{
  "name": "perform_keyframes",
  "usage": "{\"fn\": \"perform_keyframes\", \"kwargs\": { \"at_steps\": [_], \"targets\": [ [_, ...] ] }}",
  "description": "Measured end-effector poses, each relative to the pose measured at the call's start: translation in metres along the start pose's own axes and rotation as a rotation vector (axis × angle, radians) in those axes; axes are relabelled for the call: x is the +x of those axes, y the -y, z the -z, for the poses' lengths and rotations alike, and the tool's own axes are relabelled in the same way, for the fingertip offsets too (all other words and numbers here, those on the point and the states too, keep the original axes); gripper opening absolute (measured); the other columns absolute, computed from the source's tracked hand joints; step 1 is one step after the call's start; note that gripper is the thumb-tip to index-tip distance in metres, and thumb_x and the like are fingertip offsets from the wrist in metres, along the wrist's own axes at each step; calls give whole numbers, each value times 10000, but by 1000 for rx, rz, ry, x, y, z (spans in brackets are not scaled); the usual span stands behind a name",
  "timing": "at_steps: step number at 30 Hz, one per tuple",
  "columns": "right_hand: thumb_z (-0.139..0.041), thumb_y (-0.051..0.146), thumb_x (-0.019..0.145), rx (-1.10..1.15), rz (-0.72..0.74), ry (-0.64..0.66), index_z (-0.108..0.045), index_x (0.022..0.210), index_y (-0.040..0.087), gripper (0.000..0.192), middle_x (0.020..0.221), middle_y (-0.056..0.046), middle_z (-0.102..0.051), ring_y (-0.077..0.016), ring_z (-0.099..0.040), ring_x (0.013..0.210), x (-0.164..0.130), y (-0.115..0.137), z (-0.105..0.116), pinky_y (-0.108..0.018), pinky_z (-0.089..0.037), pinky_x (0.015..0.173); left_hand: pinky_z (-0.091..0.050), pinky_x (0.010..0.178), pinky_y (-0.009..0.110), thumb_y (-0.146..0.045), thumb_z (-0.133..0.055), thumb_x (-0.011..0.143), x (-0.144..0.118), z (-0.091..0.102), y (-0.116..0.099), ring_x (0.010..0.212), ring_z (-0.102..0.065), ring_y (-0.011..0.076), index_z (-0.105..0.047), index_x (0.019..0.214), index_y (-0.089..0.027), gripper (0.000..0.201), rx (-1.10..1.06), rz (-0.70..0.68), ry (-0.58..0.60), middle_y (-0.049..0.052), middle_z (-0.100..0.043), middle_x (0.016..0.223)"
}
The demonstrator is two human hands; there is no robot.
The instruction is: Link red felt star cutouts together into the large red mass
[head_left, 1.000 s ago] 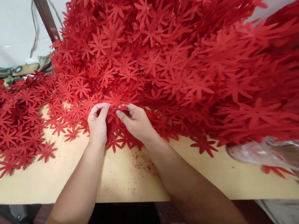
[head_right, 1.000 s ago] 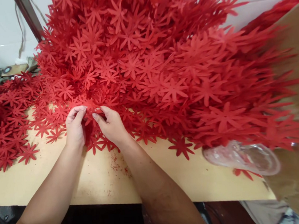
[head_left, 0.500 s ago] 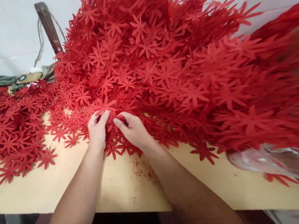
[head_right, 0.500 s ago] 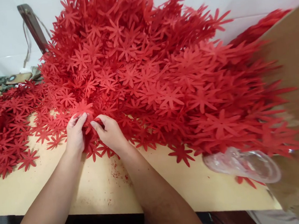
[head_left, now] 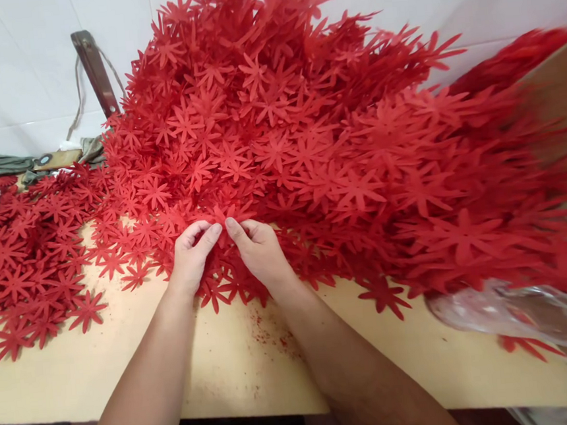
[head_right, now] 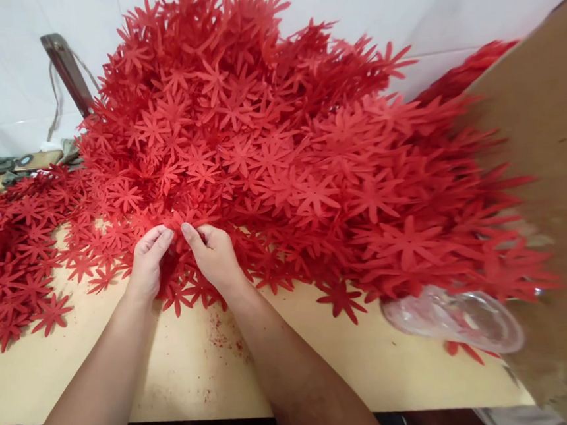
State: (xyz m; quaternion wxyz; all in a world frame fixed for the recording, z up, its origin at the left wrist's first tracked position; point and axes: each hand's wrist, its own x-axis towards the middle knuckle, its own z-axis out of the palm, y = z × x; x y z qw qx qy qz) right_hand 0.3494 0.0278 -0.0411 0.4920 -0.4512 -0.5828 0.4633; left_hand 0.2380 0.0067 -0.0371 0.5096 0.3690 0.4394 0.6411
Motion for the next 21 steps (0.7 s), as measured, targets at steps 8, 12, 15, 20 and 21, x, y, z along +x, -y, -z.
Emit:
{"fn": "perform_keyframes", "kwargs": {
  "at_steps": [8, 12, 15, 20, 21],
  "targets": [
    [-482, 635, 755, 71, 80, 116, -391, 585, 196, 480, 540, 56, -351, -67, -327, 518, 0, 2, -5, -218, -349, 507, -401, 569, 162, -334, -769, 587, 4, -1, 3, 539, -475, 30, -597, 654, -157, 255, -13, -26, -230, -77, -557, 577],
    [-497, 544, 795, 14, 112, 33, -442, 647, 199, 379, 581, 41, -414, -84, -402, 541, 1, 2, 0, -237, -396, 545, -326, 459, 153, -362, -786, 569, 10, 5, 5, 453, -406, 9, -563, 682, -170, 316, -146, 15, -317, -104, -498, 515],
    [-542, 399, 814, -156, 278, -129, -593, 875, 172, 241, 902, -85, -620, -173, -569, 887, 2, 3, 7, -329, -464, 837, -370, 503, 159, -341, -810, 557, 9, 4, 3, 497, -445, 12, -587, 668, -178, 298, -125, 19, -251, -92, -531, 547],
    [-596, 371, 803, -265, 401, -94, -623, 1070, 146, 351, 1139, -147, -622, -217, -523, 1107, -3, 10, 10, -396, -384, 1029, -422, 570, 161, -307, -845, 491, 0, -2, 0, 550, -493, 21, -628, 593, -178, 272, -92, 71, -121, -73, -575, 576],
    [-603, 399, 796, -224, 360, -20, -627, 1058, 134, 374, 1064, -140, -647, -204, -561, 1019, -4, 11, 9, -380, -438, 969, -426, 573, 159, -303, -853, 469, -2, -3, -1, 555, -502, 24, -633, 585, -176, 279, -88, 81, -106, -70, -582, 578]
  ]
}}
